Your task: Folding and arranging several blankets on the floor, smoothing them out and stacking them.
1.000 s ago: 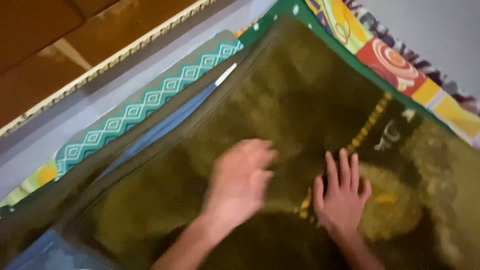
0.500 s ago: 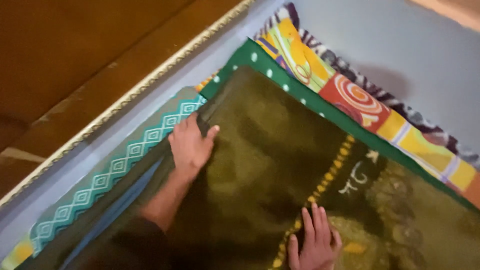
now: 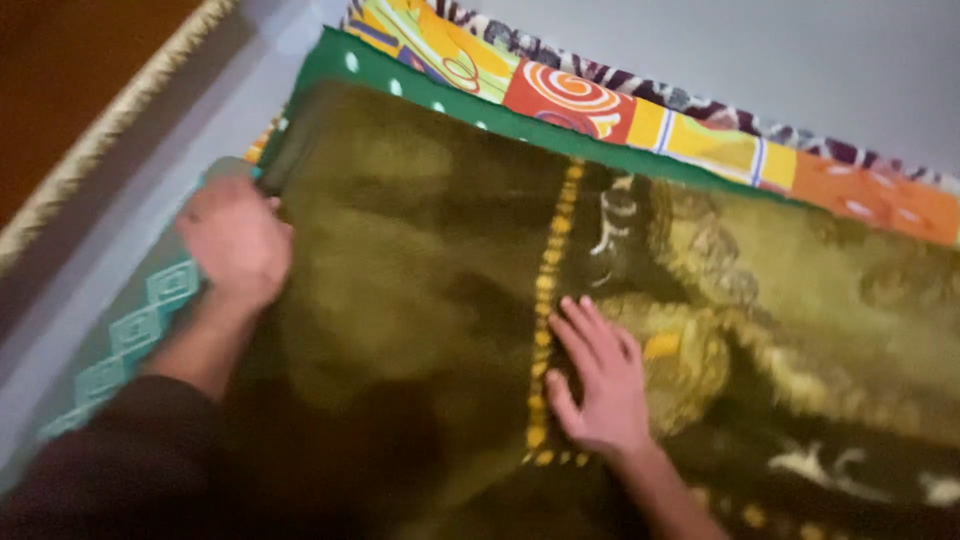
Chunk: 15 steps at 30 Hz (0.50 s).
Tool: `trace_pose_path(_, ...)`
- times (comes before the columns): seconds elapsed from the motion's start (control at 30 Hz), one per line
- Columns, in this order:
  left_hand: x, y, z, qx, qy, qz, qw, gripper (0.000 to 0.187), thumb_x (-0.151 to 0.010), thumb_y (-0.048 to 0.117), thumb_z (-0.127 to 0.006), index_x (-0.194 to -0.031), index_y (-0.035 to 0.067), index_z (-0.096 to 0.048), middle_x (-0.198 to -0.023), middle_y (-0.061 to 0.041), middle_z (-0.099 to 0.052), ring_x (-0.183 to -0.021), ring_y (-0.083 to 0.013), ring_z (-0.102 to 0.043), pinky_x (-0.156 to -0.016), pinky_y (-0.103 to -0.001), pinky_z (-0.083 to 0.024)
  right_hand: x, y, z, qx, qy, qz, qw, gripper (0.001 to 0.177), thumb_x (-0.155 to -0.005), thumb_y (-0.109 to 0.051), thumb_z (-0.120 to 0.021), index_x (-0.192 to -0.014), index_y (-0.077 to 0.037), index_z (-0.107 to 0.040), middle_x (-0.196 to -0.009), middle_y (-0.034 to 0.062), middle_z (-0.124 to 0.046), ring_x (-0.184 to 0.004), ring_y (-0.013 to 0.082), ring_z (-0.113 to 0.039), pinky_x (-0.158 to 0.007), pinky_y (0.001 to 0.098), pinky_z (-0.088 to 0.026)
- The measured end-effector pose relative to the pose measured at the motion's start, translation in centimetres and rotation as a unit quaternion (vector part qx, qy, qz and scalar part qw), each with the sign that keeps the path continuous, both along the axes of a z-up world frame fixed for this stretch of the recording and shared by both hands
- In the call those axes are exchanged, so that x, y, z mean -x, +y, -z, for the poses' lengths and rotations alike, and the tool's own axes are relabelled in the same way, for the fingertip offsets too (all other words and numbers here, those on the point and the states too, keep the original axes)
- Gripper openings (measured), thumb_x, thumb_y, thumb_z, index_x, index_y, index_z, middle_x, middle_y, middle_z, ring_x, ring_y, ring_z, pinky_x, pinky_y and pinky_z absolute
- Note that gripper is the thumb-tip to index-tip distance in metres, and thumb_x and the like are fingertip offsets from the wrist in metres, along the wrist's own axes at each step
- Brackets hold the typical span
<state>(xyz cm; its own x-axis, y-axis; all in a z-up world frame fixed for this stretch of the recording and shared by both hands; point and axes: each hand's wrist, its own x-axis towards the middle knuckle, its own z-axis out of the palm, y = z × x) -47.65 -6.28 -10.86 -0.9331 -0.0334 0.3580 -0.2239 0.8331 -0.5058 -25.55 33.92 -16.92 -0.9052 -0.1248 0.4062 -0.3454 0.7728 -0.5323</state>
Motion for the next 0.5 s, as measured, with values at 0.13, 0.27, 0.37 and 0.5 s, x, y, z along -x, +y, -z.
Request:
trace_pose_path(0.13,-11.8,12.8,-6.5,-0.148,0.13,0.261,0.945,0.062,-0.068,0.006,-0.093,-0.123,0.0,-0.065,-0.105,-0.02,-0.063,-0.085,-0.0363,-0.068,-0.075,-0.05,-0.055,-1.2,-0.1,1.1,-0.066,0.044,0.051,0.996,0.056,-0.093,-0.044,-0.057,-0.144,-0.02,-0.058,-0.157,0.0037,-0.052,-0.148,0.023,-0.044,-0.112,0.0449,-0.034)
trace_pose_path(0.27,-22.9,12.6,-1.9,-0.185,-0.212,0.475,0.834,0.075,-0.085,0.058,-0.063,-0.144,0.013,-0.055,-0.148,-0.011,-0.053,-0.139,-0.0338,-0.045,-0.111,-0.056,-0.03,-7.9,-4.5,-0.5,-0.133,-0.07,0.054,0.987,0.063,-0.098,-0.055,-0.049,-0.155,-0.03,-0.044,-0.165,0.0024,-0.036,-0.153,0.027,-0.03,-0.121,0.0532,-0.02)
trace_pose_path(0.37,-27.2,6.4,-2.7,-0.122,-0.212,0.45,0.859,0.085,-0.088,0.081,-0.046,-0.151,0.024,-0.048,-0.161,-0.002,-0.043,-0.149,-0.0287,-0.034,-0.118,-0.062,-0.019,-17.1,-6.7,-2.3,-0.173,0.001,0.036,0.984,0.064,-0.098,-0.056,-0.047,-0.156,-0.03,-0.043,-0.165,0.003,-0.036,-0.153,0.0274,-0.028,-0.121,0.0539,-0.016)
trace_pose_path(0.5,-29.9,1.2,-10.7,-0.125,-0.353,0.104,0.921,0.08,-0.092,0.074,-0.005,-0.162,0.035,-0.005,-0.172,0.003,0.002,-0.16,-0.024,0.005,-0.124,-0.063,0.008,-23.7,-5.3,-2.3,-0.214,-0.02,0.069,0.974,0.063,-0.102,-0.061,-0.035,-0.16,-0.037,-0.035,-0.167,-0.0056,-0.03,-0.156,0.0173,-0.021,-0.125,0.0426,-0.01)
